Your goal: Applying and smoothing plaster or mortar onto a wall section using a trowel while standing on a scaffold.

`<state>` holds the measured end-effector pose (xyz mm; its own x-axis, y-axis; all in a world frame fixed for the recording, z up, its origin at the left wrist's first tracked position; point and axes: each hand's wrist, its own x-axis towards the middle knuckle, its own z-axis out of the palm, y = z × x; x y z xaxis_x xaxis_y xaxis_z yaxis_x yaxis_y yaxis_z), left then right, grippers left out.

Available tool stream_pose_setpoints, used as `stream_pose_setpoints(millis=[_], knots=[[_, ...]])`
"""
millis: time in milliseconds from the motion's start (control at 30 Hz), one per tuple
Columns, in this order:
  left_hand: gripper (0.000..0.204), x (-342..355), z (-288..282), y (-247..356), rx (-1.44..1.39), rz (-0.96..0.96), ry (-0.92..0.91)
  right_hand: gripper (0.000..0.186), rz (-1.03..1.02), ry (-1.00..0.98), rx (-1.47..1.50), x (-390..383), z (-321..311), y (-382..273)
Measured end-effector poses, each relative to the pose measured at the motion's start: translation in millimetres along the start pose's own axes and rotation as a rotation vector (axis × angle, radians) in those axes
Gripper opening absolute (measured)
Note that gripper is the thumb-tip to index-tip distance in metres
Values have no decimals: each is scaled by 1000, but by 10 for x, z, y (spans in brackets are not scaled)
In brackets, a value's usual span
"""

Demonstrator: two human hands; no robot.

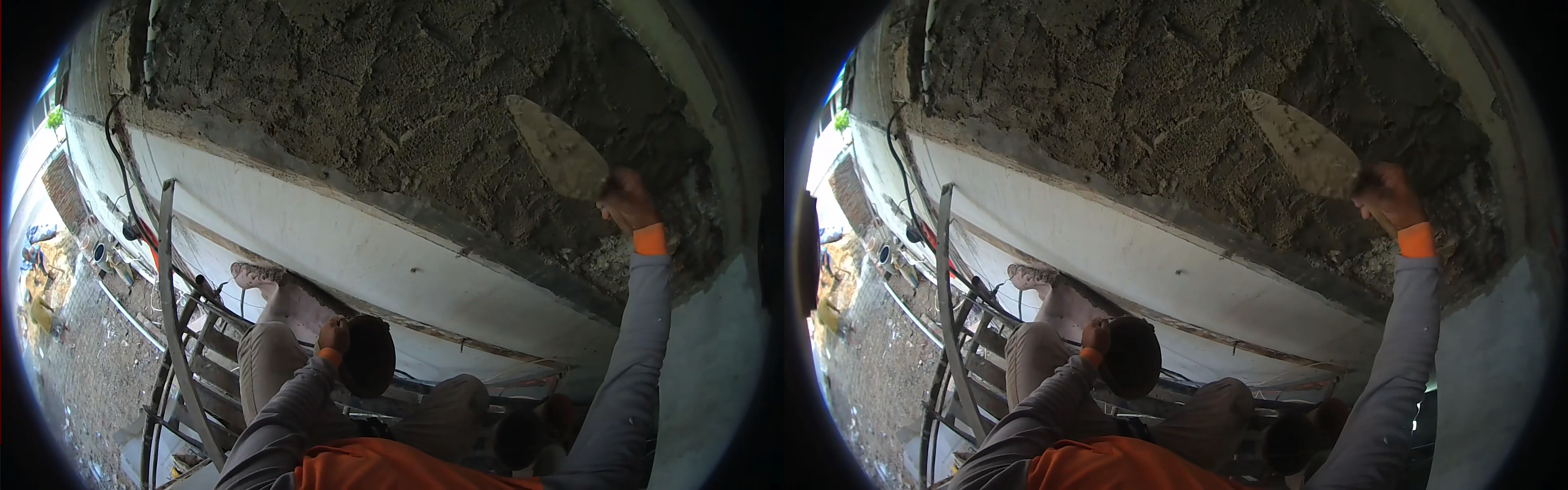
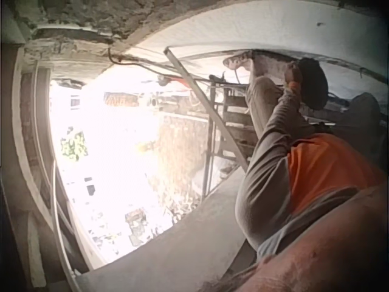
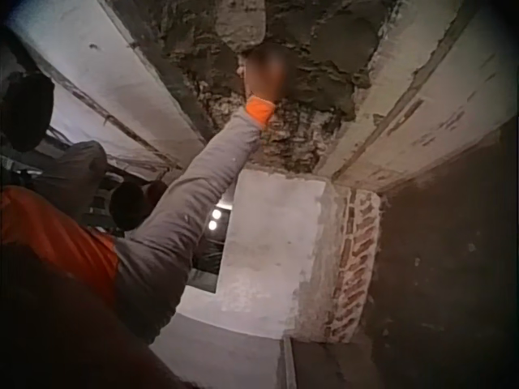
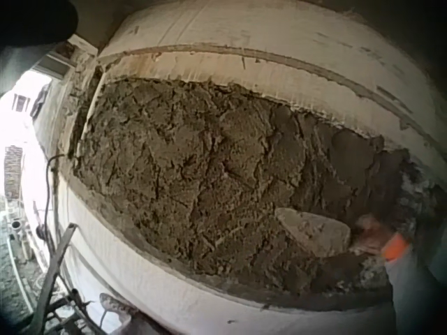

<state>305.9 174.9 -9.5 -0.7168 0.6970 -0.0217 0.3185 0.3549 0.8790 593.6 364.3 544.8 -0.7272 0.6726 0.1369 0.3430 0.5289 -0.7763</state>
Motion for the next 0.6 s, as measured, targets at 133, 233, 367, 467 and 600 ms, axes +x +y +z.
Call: stream_pose_setpoints(millis=[133, 233, 367, 467, 600], knots=[[33, -77, -36, 56, 0, -4, -24, 15, -138, 703, -414, -42, -171, 20], [34, -103, -50, 78, -13, 19, -24, 18, -115, 781, -443, -160, -242, 42], [33, -101, -3, 54, 1, 13, -32, 19, -224, 547, -783, -6, 43, 363], [33, -112, 53, 29, 22, 38, -36, 19, -266, 417, -956, 277, 346, 630], [30, -147, 72, 51, 85, 25, -41, 20, -243, 436, -924, 415, 360, 679]])
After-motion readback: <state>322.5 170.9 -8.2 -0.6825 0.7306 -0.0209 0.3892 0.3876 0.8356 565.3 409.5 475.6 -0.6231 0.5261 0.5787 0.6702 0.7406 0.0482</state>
